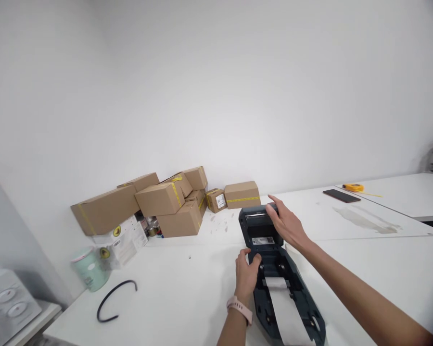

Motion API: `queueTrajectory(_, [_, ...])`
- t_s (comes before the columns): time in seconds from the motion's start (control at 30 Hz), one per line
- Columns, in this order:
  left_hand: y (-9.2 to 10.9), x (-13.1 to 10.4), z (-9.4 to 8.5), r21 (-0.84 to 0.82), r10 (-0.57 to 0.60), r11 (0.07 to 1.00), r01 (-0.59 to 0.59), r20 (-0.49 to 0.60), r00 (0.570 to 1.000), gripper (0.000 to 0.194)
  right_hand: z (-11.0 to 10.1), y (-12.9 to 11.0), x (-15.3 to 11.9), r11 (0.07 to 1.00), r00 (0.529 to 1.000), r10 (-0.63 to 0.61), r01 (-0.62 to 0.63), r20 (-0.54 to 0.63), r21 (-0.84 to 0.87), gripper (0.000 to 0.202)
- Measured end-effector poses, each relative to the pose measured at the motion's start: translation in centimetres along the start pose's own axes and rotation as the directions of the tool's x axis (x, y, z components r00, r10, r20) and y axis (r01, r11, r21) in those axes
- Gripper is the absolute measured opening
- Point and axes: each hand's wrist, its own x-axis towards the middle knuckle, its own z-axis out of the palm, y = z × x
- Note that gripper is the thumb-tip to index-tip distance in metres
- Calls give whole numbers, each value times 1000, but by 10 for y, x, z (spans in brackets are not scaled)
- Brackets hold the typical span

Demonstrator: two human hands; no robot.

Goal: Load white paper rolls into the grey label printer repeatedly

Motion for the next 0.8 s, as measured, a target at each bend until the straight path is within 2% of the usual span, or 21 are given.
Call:
queueTrajectory(0.1, [-10, 0, 6, 20, -31, 999, 30, 51, 998, 56, 4, 3, 35, 999, 999, 38, -38, 31, -10, 57])
queueTrajectory(0.17, [-13, -2, 8, 23, -33, 999, 32, 66, 997, 58, 3, 6, 44, 999, 999, 47, -47, 25, -8, 57])
queueTrajectory(0.2, [-14, -2, 8, 21, -31, 999, 30, 73, 997, 58, 2, 7, 42, 999, 999, 44, -44, -6, -6, 57])
queueTrajectory(0.27, [-14, -3, 7, 15, -27, 1000, 26, 78, 997, 56, -2, 10, 25, 1000, 990, -19, 19, -142, 1, 52])
queueTrajectory(0.33, [-15, -2, 7, 6, -20, 1000, 19, 78, 997, 56, -3, 16, -5, 984, 959, -178, 178, -219, -20, 37])
queueTrajectory(0.37, [-15, -2, 7, 1, -16, 1000, 16, 77, 997, 55, -2, 20, -23, 960, 951, -280, 277, -131, -40, 32])
queueTrajectory(0.4, [-15, -1, 8, -1, -11, 1000, 11, 75, 997, 55, 0, 25, -40, 925, 926, -372, 376, 60, -58, 29])
queueTrajectory(0.43, [-16, 0, 8, -2, -7, 1000, 7, 72, 997, 54, 4, 30, -55, 892, 875, -416, 446, 248, -75, 29])
queueTrajectory(0.47, [-16, 0, 8, -1, -3, 1000, 3, 70, 998, 54, 9, 35, -67, 861, 804, -425, 501, 416, -88, 30])
queueTrajectory(0.5, [-17, 0, 9, 2, -2, 1000, 2, 67, 998, 54, 15, 40, -77, 835, 740, -408, 539, 535, -110, 32])
queueTrajectory(0.53, [-17, 1, 9, 5, -2, 1000, 2, 66, 998, 55, 22, 44, -83, 812, 695, -382, 567, 609, -139, 33])
queueTrajectory(0.67, [-23, 4, 11, 0, -11, 1000, 11, 72, 997, 63, 42, 54, -87, 764, 606, -308, 617, 733, -189, 33])
queueTrajectory(0.8, [-31, 9, 12, -18, -30, 999, 31, 74, 997, 66, 49, 56, -83, 815, 572, -292, 568, 766, -114, 31])
